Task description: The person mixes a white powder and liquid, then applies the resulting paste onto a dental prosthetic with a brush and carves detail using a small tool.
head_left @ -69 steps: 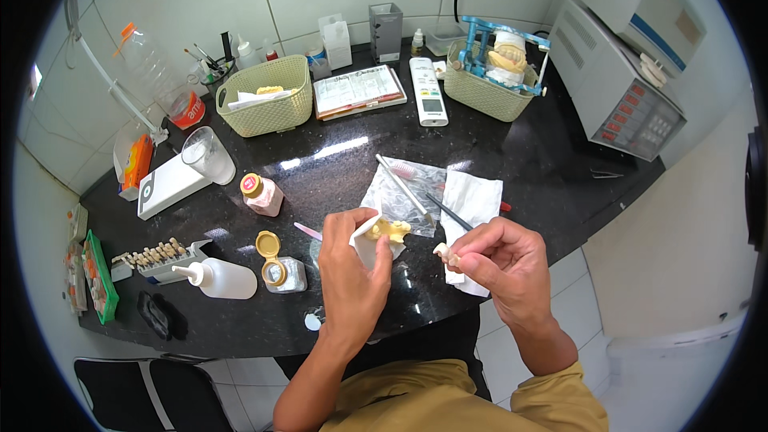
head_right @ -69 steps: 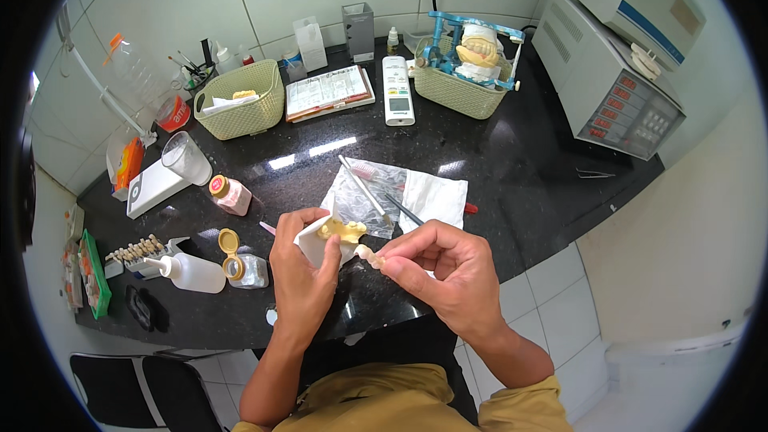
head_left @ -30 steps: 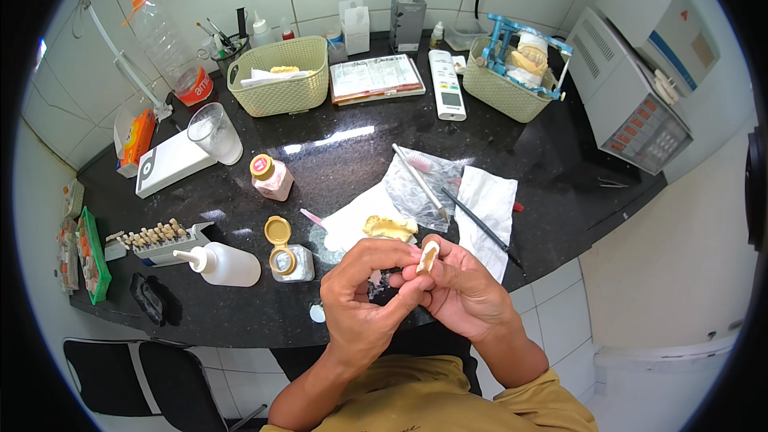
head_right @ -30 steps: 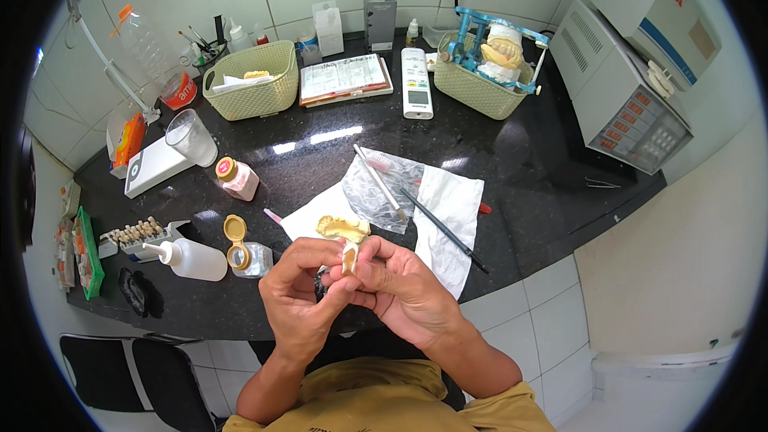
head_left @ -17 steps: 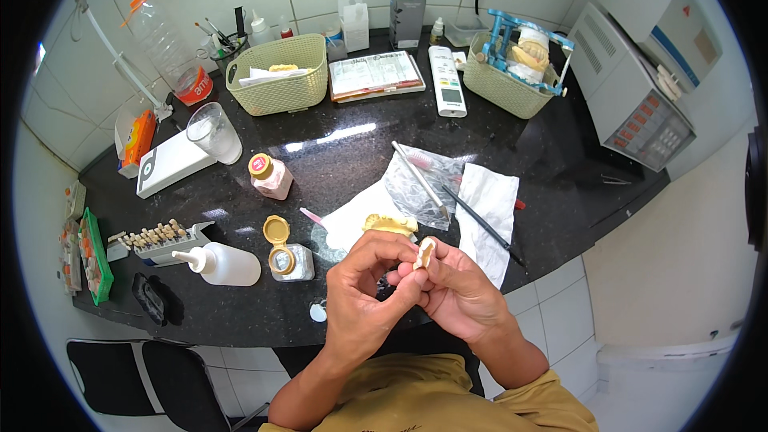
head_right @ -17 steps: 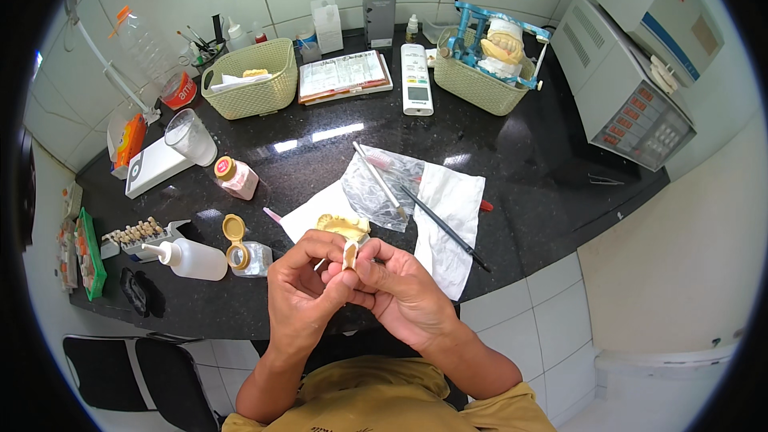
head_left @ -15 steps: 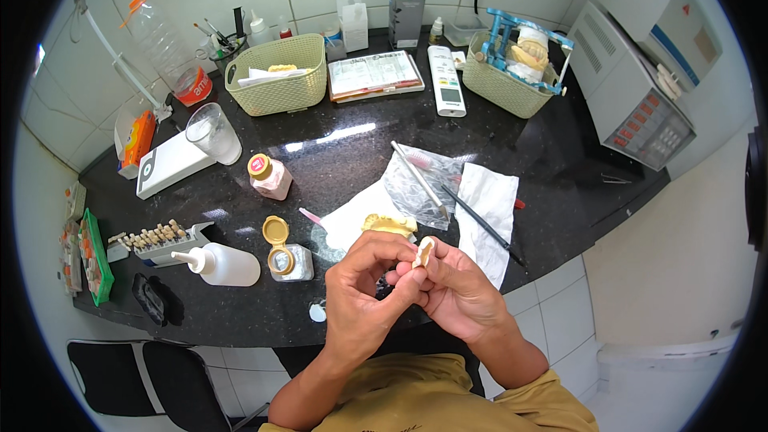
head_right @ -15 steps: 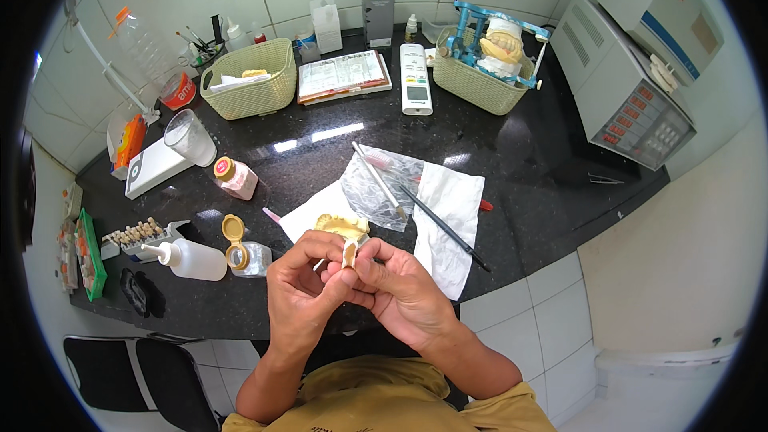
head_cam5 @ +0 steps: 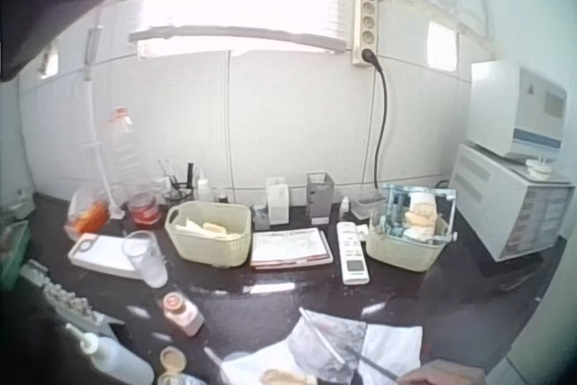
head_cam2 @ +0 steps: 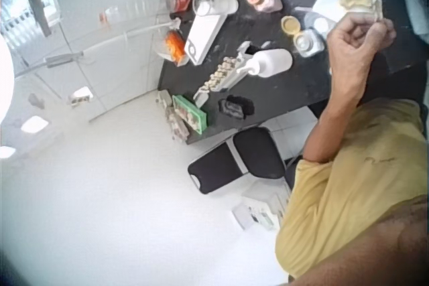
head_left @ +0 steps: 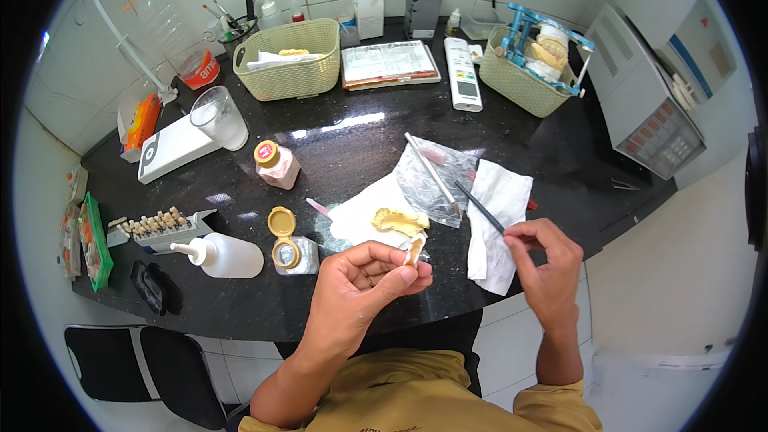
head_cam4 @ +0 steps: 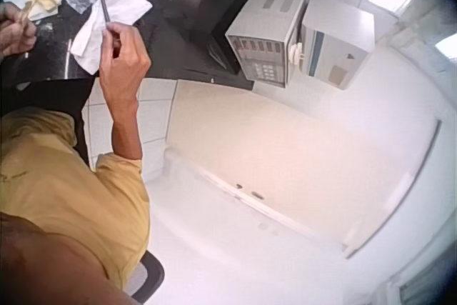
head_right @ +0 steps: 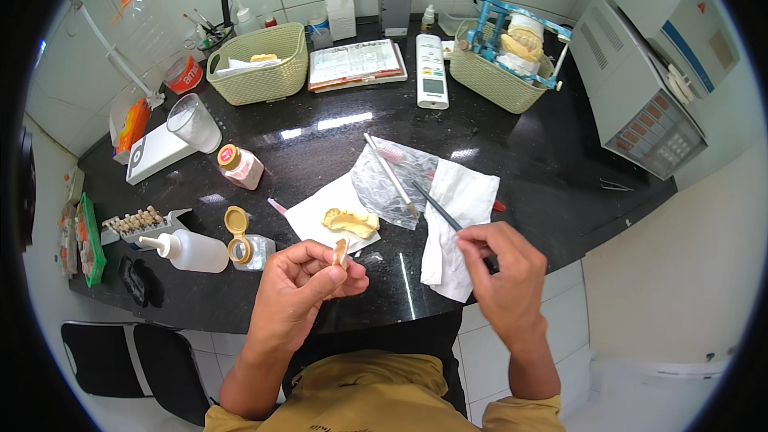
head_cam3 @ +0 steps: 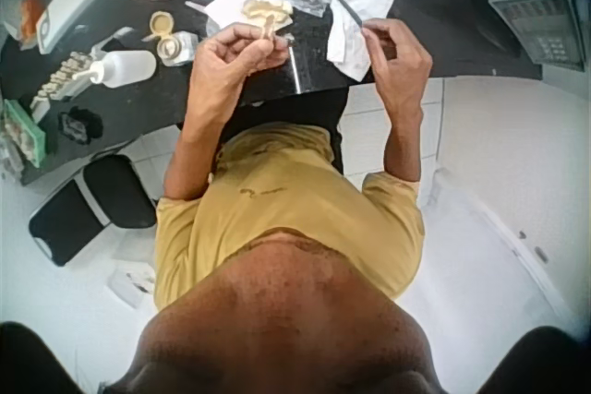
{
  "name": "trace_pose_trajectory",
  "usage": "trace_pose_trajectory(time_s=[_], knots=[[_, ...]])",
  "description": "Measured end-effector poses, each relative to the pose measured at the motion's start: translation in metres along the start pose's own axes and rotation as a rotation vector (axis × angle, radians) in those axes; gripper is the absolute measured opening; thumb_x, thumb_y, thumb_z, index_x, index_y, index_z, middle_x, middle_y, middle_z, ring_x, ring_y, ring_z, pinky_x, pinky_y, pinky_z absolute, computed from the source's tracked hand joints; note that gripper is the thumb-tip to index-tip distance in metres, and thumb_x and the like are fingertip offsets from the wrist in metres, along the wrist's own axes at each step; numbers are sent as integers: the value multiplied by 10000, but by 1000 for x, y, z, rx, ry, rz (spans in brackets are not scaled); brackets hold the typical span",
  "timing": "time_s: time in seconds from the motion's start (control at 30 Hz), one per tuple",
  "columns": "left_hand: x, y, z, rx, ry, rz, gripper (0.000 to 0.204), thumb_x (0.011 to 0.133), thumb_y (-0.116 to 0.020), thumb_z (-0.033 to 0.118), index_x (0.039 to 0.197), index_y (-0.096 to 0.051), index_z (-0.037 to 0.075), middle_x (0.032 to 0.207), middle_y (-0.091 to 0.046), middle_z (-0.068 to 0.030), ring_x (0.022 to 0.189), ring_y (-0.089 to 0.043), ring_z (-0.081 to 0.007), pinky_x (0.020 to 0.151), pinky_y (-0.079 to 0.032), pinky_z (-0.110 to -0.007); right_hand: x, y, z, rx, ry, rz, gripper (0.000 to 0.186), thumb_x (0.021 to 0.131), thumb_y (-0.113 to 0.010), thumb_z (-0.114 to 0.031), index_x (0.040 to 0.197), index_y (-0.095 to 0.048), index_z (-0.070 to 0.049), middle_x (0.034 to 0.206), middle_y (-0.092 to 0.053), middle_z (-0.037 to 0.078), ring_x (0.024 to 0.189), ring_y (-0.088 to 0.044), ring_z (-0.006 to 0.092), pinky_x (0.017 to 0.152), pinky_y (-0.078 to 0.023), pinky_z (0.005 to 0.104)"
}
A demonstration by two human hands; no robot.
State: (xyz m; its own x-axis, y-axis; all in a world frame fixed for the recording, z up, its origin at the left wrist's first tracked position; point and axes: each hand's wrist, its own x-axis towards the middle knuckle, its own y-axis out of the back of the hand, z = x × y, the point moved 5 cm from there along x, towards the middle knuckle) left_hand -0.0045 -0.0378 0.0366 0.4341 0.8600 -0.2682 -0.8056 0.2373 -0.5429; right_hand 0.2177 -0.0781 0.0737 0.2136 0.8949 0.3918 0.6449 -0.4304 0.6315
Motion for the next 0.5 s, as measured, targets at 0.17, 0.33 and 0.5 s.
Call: trace_pose_trajectory(time_s=[0.17,0.33,0.5], knots=[[-10,5,-7,-361,253,-209,116,926,-625,67,1013,-593,-2,1014,-677,-169,905,-692,-232,864,-573,-385,1,0,14,-185,11,-202,139,778,-711,33,898,-642,11,785,-633,112,672,-652,231,616,-512,303],[-19,-1,-13,-507,354,-274,172,923,-625,109,1047,-581,-1,976,-661,-136,917,-685,-245,874,-571,-427,5,-1,16,-256,16,-254,192,762,-708,34,936,-634,2,789,-625,108,681,-647,240,627,-509,325],[-28,2,-7,-516,300,-233,149,917,-630,92,1018,-583,-8,965,-663,-145,904,-690,-244,869,-576,-420,8,-5,10,-335,25,-257,212,748,-678,40,950,-634,-2,796,-609,113,662,-622,234,631,-507,322]])
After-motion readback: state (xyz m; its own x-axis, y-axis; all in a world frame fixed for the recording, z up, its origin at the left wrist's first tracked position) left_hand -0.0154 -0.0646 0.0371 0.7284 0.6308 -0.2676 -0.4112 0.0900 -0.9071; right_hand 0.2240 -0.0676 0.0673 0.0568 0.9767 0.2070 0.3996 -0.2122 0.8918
